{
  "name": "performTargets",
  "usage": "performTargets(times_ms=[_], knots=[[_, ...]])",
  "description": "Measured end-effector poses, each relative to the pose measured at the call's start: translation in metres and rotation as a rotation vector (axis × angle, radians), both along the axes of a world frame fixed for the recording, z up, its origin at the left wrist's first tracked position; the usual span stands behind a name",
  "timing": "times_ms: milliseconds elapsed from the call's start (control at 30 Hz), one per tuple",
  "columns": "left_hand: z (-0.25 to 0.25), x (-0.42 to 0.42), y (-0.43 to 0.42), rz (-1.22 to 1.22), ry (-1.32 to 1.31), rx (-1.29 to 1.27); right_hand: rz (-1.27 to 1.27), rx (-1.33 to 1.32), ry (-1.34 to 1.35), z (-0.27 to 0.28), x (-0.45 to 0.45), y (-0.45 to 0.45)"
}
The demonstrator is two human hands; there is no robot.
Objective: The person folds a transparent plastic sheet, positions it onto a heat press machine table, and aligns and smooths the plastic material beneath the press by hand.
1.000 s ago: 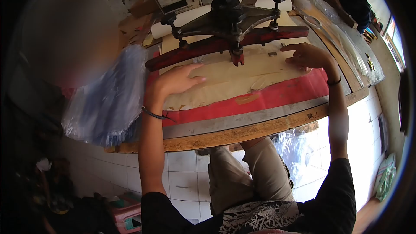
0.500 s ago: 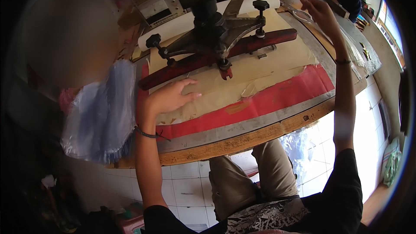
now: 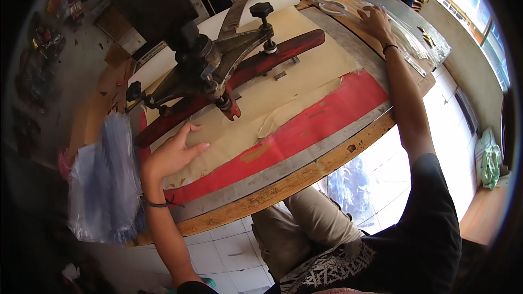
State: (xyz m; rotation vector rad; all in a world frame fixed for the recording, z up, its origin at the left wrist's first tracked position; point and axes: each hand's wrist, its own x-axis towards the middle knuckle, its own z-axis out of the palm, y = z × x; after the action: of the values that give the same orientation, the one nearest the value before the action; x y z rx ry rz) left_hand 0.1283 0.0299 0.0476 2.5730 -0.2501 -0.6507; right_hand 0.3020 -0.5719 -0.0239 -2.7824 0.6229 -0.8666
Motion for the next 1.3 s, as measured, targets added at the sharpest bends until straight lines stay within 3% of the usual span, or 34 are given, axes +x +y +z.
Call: performTargets(times_ms=[133,333,667,733,867,933,1033,1200,1300], knots=[[-0.007,0.002,0.003,-0.072,-0.106,0.019,-0.151,-0.038,0.056,-0.007,-0.005,-0.013],[-0.012,0.003,0.007,-0.061,-0.070,-0.065,-0.126,0.069,0.158,0.003,-0.012,-0.012],[-0.018,0.006,0.012,-0.070,-0.087,-0.026,-0.119,-0.086,-0.078,0.002,-0.004,-0.016],[-0.003,0.001,0.002,-0.014,-0.016,0.028,-0.060,-0.032,-0.163,0.009,-0.003,-0.009],[-0.013,0.004,0.009,-0.067,-0.121,0.005,0.081,-0.044,-0.421,0.022,0.007,-0.004],[-0.011,0.000,0.005,-0.056,-0.181,-0.024,0.215,0.060,-0.441,0.040,0.002,0.022],[0.001,0.002,-0.005,-0.088,-0.022,-0.087,0.495,0.123,-0.475,0.051,-0.001,0.060],[-0.003,-0.001,-0.011,-0.166,-0.007,-0.243,0.675,0.116,-0.236,0.075,-0.037,0.132],[-0.005,0.000,-0.013,-0.207,-0.062,-0.257,1.022,0.147,-0.405,0.077,-0.052,0.169]])
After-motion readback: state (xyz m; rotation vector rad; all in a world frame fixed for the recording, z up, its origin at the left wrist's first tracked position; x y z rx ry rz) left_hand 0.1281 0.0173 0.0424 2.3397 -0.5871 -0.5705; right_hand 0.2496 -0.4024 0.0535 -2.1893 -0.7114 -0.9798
